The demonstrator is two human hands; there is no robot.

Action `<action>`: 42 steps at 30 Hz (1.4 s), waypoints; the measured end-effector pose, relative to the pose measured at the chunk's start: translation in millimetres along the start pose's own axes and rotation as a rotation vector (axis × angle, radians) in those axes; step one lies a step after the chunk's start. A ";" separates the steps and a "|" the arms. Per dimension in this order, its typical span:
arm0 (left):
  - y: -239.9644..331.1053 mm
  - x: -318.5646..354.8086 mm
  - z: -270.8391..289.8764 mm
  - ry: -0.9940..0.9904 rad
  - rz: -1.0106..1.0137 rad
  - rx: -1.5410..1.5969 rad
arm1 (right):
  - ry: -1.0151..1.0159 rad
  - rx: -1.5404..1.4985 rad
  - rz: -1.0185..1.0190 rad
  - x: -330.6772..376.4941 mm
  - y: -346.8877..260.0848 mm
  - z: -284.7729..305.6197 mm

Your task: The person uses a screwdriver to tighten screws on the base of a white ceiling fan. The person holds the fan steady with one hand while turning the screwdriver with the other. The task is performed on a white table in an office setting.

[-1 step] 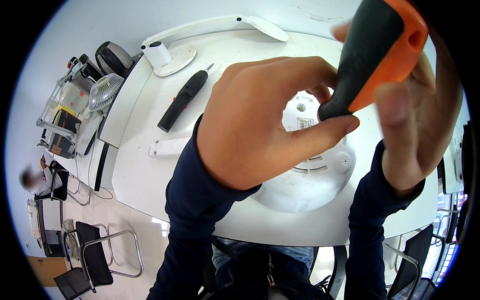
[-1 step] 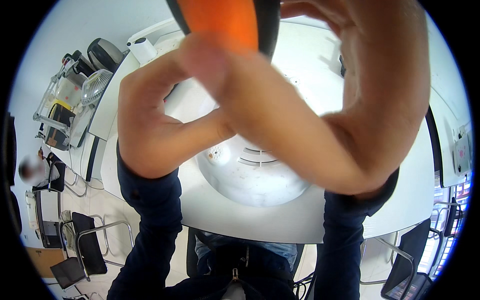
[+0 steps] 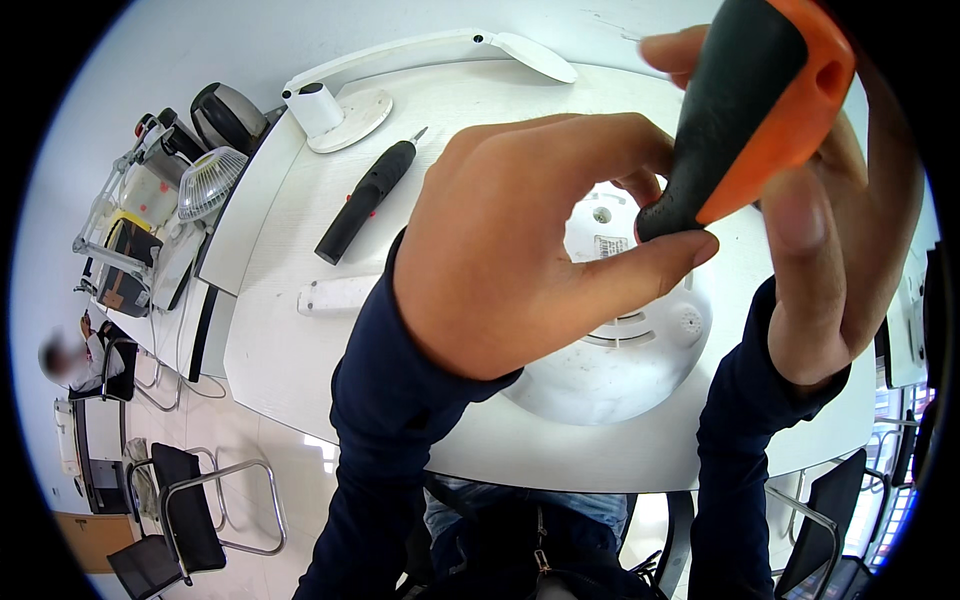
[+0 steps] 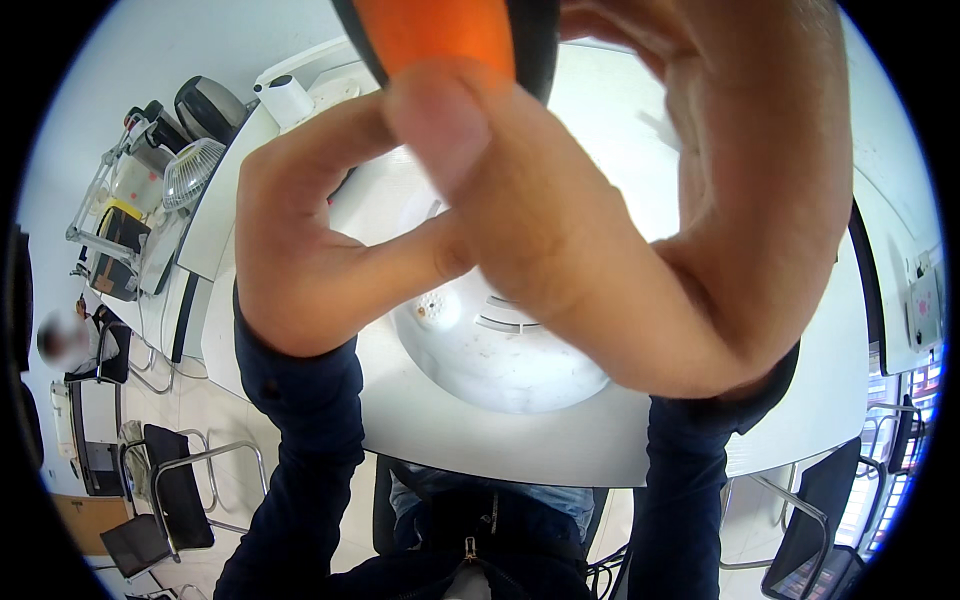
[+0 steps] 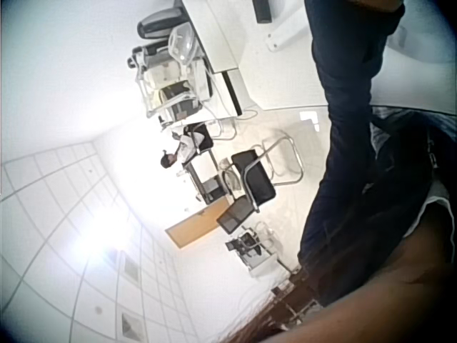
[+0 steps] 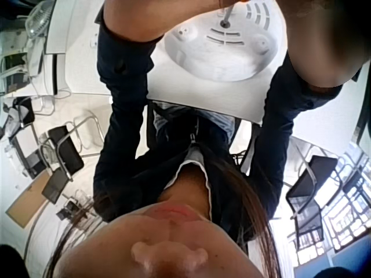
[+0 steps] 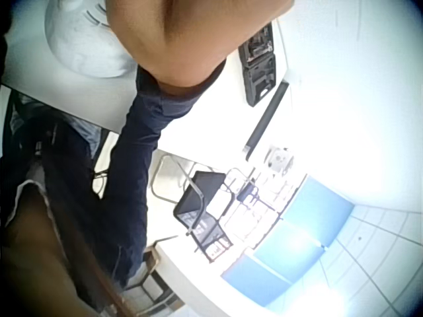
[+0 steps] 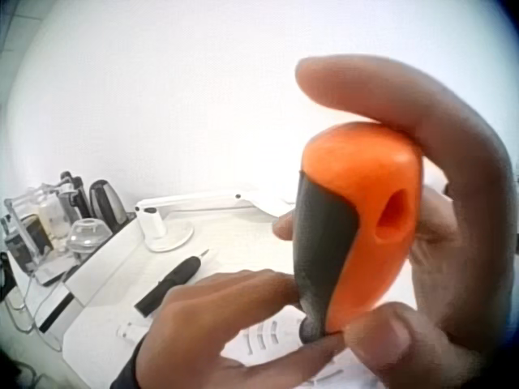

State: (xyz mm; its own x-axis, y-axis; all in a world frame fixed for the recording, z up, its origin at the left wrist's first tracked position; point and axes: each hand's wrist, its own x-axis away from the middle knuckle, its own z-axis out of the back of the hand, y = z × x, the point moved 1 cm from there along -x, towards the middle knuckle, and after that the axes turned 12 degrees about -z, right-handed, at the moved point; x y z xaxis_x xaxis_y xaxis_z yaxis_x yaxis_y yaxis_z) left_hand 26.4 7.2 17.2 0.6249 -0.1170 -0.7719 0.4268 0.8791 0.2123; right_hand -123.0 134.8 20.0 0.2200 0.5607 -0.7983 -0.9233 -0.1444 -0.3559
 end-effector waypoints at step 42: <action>-3.2 -0.6 -0.7 -0.020 -0.018 0.081 | -0.004 0.017 0.048 -6.2 -5.3 1.0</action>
State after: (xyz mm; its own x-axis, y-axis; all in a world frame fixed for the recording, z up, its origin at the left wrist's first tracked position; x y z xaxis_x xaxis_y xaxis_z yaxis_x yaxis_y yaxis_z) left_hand 24.2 4.8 16.5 0.6290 -0.1426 -0.7642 0.4895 0.8363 0.2468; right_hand -119.7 132.9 27.4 0.1745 0.5564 -0.8124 -0.9380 -0.1572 -0.3091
